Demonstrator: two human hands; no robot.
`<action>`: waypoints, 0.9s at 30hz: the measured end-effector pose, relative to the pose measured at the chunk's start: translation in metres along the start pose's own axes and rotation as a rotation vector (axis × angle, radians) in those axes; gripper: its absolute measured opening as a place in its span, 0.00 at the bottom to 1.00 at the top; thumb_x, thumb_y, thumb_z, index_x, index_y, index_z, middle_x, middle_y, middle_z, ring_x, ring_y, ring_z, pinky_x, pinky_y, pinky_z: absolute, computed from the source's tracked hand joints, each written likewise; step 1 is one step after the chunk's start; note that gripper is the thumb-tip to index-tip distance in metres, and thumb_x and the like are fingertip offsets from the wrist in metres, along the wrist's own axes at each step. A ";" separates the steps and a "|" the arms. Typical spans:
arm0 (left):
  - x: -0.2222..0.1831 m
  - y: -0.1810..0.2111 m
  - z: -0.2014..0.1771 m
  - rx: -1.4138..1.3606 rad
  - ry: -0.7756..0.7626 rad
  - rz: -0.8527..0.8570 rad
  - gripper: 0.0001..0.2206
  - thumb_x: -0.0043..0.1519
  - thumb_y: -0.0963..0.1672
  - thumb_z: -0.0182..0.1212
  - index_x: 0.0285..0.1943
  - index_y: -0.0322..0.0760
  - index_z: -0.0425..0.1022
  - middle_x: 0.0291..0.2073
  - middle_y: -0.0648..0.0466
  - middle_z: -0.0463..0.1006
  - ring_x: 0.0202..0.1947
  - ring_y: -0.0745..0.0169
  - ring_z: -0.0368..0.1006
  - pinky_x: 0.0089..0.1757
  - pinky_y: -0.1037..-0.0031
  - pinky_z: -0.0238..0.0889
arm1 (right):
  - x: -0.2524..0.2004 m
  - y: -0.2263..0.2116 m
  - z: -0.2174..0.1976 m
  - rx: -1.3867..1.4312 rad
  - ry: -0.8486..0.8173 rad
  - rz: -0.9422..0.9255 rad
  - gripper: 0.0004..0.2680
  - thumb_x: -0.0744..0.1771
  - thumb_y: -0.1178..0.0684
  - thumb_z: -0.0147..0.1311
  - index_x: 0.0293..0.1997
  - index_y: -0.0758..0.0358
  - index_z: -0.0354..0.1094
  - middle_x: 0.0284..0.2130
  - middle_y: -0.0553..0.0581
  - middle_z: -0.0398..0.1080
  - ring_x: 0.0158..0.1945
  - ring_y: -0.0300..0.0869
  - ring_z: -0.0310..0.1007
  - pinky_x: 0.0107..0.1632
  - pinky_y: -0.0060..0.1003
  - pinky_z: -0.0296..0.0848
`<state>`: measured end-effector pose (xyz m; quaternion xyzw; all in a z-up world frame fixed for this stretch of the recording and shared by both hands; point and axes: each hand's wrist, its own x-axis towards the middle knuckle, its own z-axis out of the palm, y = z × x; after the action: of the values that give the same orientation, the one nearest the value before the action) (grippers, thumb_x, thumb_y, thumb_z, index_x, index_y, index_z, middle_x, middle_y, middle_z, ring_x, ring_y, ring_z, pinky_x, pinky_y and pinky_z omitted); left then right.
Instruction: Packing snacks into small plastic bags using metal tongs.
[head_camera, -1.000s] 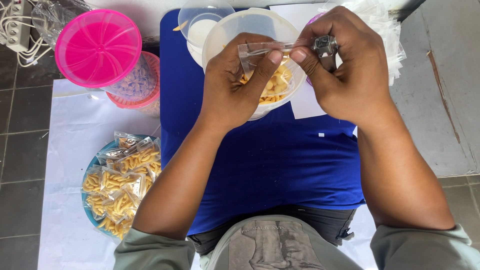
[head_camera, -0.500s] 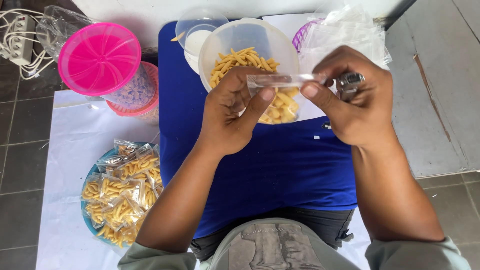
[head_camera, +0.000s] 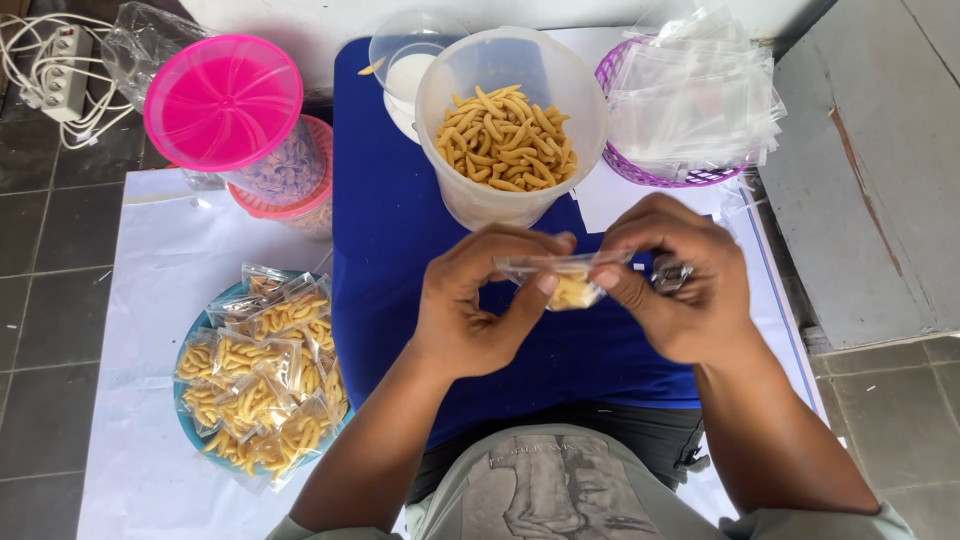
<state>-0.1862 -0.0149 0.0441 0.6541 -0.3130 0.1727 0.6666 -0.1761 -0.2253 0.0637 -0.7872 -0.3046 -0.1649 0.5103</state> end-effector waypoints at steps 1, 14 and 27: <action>-0.004 0.002 0.001 0.003 0.003 0.003 0.04 0.68 0.40 0.59 0.51 0.35 0.74 0.47 0.45 0.81 0.50 0.52 0.84 0.50 0.73 0.79 | -0.004 -0.001 0.003 0.001 -0.002 -0.004 0.04 0.66 0.57 0.61 0.36 0.64 0.71 0.31 0.57 0.72 0.34 0.43 0.72 0.41 0.35 0.71; -0.025 -0.012 0.011 -0.058 0.080 0.022 0.05 0.61 0.36 0.65 0.45 0.30 0.82 0.39 0.44 0.86 0.44 0.43 0.83 0.46 0.56 0.78 | -0.023 0.014 0.022 0.194 0.106 -0.029 0.03 0.61 0.64 0.67 0.30 0.66 0.77 0.23 0.57 0.71 0.28 0.42 0.69 0.36 0.35 0.69; -0.023 -0.040 0.013 -0.214 0.044 -0.198 0.18 0.56 0.38 0.73 0.54 0.27 0.78 0.40 0.44 0.85 0.41 0.55 0.83 0.44 0.62 0.77 | -0.012 0.042 0.021 0.402 0.013 0.091 0.02 0.62 0.66 0.64 0.28 0.68 0.75 0.20 0.56 0.69 0.25 0.40 0.64 0.33 0.33 0.66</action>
<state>-0.1801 -0.0271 -0.0013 0.6030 -0.2487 0.0860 0.7531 -0.1590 -0.2222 0.0190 -0.6815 -0.2923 -0.0825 0.6659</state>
